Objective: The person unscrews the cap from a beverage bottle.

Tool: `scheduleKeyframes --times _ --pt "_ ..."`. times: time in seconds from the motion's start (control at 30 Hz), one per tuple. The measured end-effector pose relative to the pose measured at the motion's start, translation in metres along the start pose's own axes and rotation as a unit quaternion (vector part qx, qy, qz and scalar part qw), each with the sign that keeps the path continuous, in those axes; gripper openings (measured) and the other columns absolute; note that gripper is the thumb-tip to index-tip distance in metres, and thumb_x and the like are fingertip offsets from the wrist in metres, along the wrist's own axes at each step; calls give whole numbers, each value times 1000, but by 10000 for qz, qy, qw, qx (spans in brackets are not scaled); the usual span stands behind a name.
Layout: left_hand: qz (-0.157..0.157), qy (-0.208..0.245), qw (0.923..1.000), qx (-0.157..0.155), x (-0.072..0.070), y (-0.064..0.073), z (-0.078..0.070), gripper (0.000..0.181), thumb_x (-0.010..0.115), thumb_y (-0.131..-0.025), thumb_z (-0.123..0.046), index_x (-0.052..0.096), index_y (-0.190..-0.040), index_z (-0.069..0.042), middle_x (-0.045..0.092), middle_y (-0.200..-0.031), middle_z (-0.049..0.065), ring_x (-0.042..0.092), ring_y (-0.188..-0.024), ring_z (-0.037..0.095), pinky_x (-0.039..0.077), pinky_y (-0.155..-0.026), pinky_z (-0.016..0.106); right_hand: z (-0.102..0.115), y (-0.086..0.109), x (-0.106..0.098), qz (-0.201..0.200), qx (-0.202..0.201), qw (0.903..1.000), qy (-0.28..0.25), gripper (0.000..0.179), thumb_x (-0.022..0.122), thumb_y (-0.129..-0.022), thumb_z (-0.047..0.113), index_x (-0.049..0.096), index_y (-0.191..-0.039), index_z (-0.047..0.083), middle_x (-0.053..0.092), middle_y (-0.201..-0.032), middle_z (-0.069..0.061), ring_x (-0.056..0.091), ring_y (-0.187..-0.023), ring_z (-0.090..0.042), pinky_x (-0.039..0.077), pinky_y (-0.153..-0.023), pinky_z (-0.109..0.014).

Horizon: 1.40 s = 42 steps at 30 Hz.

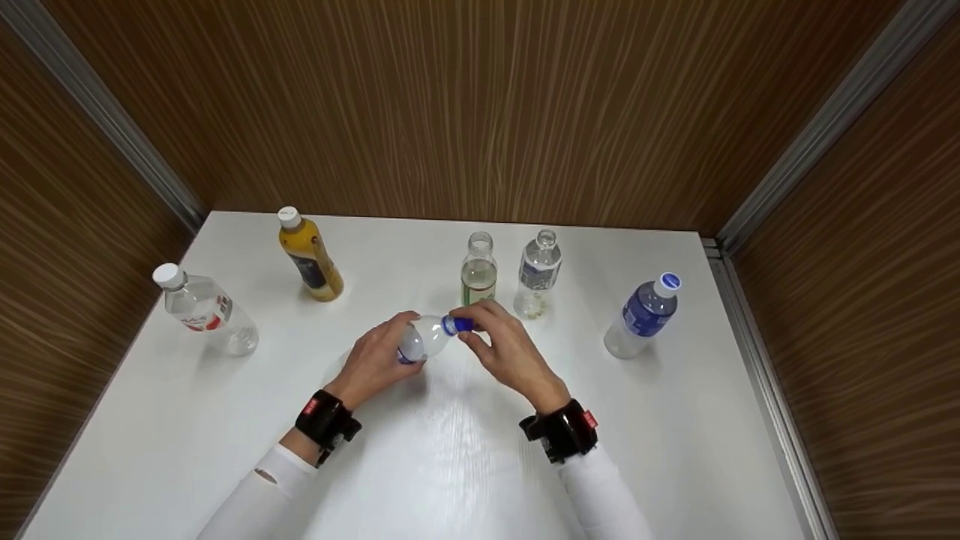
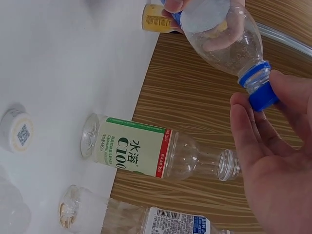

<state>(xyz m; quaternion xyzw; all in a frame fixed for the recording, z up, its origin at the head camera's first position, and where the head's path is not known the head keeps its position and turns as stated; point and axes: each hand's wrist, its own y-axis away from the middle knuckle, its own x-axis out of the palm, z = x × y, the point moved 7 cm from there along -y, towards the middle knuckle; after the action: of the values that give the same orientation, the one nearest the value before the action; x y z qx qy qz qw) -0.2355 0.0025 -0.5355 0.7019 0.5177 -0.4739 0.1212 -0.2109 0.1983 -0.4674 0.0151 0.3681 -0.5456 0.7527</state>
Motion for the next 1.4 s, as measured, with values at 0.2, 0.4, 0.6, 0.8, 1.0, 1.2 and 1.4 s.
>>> scheduleKeyframes --times 0.2,0.4,0.6,0.8,1.0,1.2,1.4 --pt "-161 127 9997 -105 -5 0 4 72 91 -76 -20 55 -137 -8 69 -122 12 68 -107 28 55 -91 44 -11 6 0 -158 345 9982 465 40 75 -93 1 61 -130 -3 69 -115 -10 70 -104 -25 58 -92 -41" --pt "-285 90 9995 -62 -8 -1 5 71 91 -75 -19 56 -135 -7 71 -119 14 69 -104 30 56 -88 45 -24 16 9 61 448 9903 1312 30 80 -91 7 68 -117 -1 70 -106 -7 70 -97 -22 57 -84 -43" --pt "-406 132 9991 -39 -14 0 8 71 92 -75 -18 56 -135 -6 71 -120 15 69 -105 31 56 -89 45 -36 22 24 336 436 9790 1962 27 83 -87 8 71 -110 -1 71 -104 -9 70 -97 -26 57 -85 -44" --pt "-429 294 9986 -116 -17 1 12 72 92 -75 -15 55 -136 -6 70 -122 17 69 -108 31 56 -91 46 -46 31 41 600 270 9649 2541 27 87 -81 5 72 -102 -1 70 -97 -11 68 -89 -28 56 -79 -46" --pt "-317 340 9987 -210 -16 3 15 73 91 -76 -16 54 -138 -5 69 -125 17 68 -111 31 55 -94 47 -53 35 51 747 250 9523 2949 25 87 -79 6 72 -99 1 68 -90 -9 65 -82 -28 54 -74 -48" --pt "-342 334 9986 -236 -18 4 17 73 91 -77 -16 53 -139 -5 69 -125 17 68 -112 30 55 -94 47 -60 33 54 769 286 9459 3138 25 87 -76 5 72 -97 1 67 -86 -9 65 -78 -29 54 -70 -48" --pt "-480 279 9983 -185 -19 6 21 71 90 -77 -18 54 -137 -5 69 -123 17 68 -109 31 56 -91 47 -69 34 59 955 459 9409 3217 25 88 -75 7 72 -94 2 66 -85 -10 65 -79 -30 54 -71 -49"
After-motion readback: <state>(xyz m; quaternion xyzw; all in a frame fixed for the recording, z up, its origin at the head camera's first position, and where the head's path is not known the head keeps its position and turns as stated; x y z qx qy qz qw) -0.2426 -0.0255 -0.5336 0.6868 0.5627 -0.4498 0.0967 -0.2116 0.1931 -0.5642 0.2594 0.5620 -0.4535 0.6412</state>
